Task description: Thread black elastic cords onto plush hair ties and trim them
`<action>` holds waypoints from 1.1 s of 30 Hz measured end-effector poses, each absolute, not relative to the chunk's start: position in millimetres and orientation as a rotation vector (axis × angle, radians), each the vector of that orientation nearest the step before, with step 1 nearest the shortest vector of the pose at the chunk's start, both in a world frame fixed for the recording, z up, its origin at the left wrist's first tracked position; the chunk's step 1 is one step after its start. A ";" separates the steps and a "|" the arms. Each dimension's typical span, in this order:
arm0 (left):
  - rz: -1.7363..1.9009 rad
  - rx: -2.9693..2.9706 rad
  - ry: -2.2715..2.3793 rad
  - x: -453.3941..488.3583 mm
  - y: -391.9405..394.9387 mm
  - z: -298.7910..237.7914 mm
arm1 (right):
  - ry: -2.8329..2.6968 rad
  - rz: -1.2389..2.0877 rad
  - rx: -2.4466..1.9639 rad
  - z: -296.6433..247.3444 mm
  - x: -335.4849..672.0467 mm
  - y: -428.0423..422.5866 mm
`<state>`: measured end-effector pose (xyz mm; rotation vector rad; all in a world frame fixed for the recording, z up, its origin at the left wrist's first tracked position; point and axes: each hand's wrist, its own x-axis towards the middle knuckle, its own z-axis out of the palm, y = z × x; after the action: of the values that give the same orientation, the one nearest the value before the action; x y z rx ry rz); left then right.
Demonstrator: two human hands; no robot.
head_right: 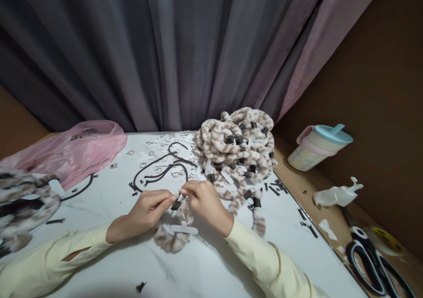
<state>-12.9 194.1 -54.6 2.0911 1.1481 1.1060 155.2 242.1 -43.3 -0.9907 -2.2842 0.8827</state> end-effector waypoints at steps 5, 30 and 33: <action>1.142 2.111 1.116 -11.2 188.2 -50.1 | -2.245 0.971 -0.998 -40.2 153.8 241.3; 0.836 0.783 1.056 -18.3 224.5 -72.3 | -2.220 0.985 -1.262 -7.4 158.8 210.7; 0.847 0.713 1.023 -20.6 228.9 -71.3 | -2.388 1.173 -1.242 -14.5 154.9 199.4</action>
<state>-20.6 228.9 -71.3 0.7127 1.0229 0.8474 154.9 199.4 -14.5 -1.2423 -2.3884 1.1735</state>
